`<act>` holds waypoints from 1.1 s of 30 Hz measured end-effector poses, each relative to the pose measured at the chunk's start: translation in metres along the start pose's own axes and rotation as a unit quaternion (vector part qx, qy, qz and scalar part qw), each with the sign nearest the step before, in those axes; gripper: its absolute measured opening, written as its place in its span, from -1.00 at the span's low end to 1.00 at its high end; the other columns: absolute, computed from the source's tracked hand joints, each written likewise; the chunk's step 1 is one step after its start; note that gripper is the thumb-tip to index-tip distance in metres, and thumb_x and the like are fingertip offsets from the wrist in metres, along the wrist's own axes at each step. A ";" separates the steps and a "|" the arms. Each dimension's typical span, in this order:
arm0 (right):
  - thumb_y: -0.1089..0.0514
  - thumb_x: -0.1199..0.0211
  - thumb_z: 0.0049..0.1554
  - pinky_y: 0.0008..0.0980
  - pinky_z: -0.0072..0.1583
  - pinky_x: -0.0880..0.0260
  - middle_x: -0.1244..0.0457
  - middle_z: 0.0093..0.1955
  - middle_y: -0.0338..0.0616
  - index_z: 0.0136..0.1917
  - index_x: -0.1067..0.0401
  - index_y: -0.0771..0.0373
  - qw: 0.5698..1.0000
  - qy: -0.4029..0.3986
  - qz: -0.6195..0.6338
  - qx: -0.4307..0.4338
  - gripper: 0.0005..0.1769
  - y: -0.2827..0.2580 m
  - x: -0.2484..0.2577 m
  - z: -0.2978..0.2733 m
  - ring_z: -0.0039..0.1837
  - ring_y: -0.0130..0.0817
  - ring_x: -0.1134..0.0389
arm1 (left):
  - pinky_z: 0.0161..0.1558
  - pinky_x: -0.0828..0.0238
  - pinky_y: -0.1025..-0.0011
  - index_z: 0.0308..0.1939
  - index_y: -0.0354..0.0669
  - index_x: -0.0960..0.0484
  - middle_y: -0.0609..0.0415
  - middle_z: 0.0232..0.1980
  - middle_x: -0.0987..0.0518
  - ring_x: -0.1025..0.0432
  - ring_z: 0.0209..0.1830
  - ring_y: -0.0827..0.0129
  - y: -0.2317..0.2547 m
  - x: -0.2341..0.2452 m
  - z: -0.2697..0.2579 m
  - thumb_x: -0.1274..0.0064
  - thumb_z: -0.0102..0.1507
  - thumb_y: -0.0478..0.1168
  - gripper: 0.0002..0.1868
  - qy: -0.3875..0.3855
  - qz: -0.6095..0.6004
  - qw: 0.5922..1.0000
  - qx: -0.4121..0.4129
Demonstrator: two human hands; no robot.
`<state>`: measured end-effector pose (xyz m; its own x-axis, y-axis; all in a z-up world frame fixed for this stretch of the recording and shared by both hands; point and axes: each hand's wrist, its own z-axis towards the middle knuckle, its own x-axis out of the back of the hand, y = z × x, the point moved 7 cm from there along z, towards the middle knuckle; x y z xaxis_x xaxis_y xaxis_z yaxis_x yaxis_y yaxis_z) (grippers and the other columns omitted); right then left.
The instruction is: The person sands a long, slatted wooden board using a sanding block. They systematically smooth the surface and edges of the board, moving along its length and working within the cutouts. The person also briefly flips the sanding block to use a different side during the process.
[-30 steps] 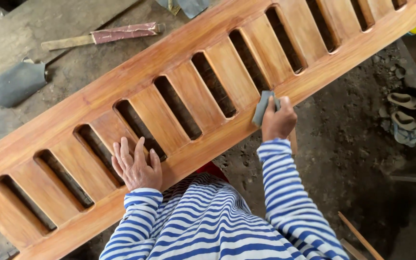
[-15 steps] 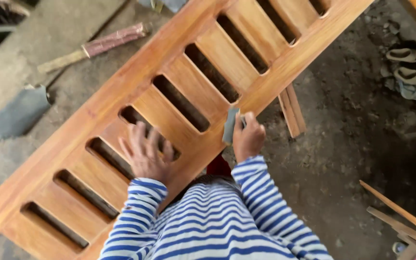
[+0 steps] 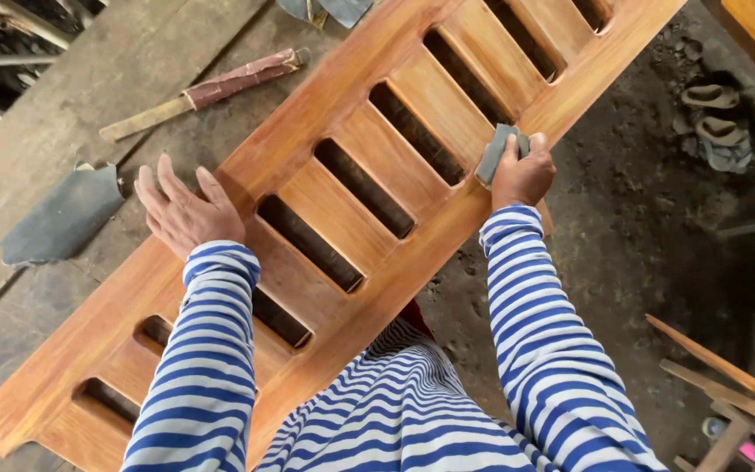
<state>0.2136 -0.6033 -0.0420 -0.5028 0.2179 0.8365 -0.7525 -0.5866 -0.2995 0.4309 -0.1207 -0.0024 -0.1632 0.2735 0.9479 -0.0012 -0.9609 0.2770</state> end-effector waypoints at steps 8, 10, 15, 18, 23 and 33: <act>0.03 -0.44 0.11 -0.06 -0.15 -0.42 -0.28 -0.40 0.04 -0.23 -0.39 0.16 0.997 -0.035 0.061 -0.039 -0.73 -0.042 0.065 -0.105 -0.23 0.15 -0.42 | 0.26 -0.19 0.03 0.37 0.06 -0.30 -0.07 0.40 -0.25 -0.22 0.42 0.02 -0.002 -0.003 0.000 0.14 0.49 0.09 -0.57 -0.023 -0.020 1.000 0.008; 0.01 -0.45 0.09 -0.04 -0.16 -0.42 -0.29 -0.40 0.02 -0.23 -0.39 0.14 0.997 -0.039 0.060 -0.035 -0.71 -0.038 0.061 -0.105 -0.22 0.14 -0.42 | 0.26 -0.19 0.03 0.36 0.07 -0.30 -0.05 0.41 -0.24 -0.21 0.42 0.04 -0.005 -0.003 0.000 0.14 0.49 0.09 -0.57 -0.023 -0.018 1.000 0.011; -0.01 -0.49 0.03 0.02 -0.17 -0.43 -0.29 -0.40 0.05 -0.24 -0.41 0.15 1.000 -0.012 0.021 -0.012 -0.69 -0.016 0.029 -0.065 -0.24 0.16 -0.42 | 0.26 -0.21 0.01 0.34 0.11 -0.32 -0.01 0.41 -0.24 -0.21 0.42 0.06 -0.007 -0.005 -0.001 0.11 0.48 0.09 -0.59 -0.014 -0.015 1.000 0.018; -0.04 -0.50 0.01 0.00 -0.17 -0.43 -0.29 -0.42 0.03 -0.25 -0.40 0.11 1.000 0.030 0.000 0.007 -0.68 0.003 0.008 -0.019 -0.26 0.15 -0.42 | 0.26 -0.22 0.03 0.34 0.12 -0.31 0.00 0.41 -0.23 -0.24 0.41 0.06 -0.007 -0.012 -0.002 0.12 0.48 0.11 -0.59 -0.014 -0.012 1.000 0.014; -0.06 -0.52 -0.03 -0.16 -0.19 -0.47 -0.33 -0.42 -0.16 -0.28 -0.42 0.03 0.999 0.032 0.021 -0.013 -0.70 0.035 -0.027 0.041 -0.22 0.00 -0.47 | 0.22 -0.24 0.09 0.30 0.09 -0.36 -0.01 0.39 -0.25 -0.32 0.35 0.09 -0.006 -0.009 0.000 0.12 0.48 0.10 -0.62 -0.008 -0.014 1.000 0.012; 0.09 -0.44 0.07 0.08 -0.19 -0.37 -0.27 -0.41 0.18 -0.23 -0.40 0.24 0.996 -0.032 0.064 -0.045 -0.74 -0.034 0.055 -0.078 -0.24 0.25 -0.40 | 0.19 -0.25 0.09 0.26 0.07 -0.42 -0.02 0.37 -0.28 -0.39 0.30 0.09 -0.003 -0.006 0.001 0.12 0.48 0.11 -0.63 0.001 -0.012 1.000 0.006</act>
<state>0.1782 -0.5105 -0.0216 -0.5710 0.0933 0.8156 -0.7207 -0.5326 -0.4437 0.4324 -0.1193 -0.0084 -0.1643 0.2970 0.9406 0.0058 -0.9533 0.3020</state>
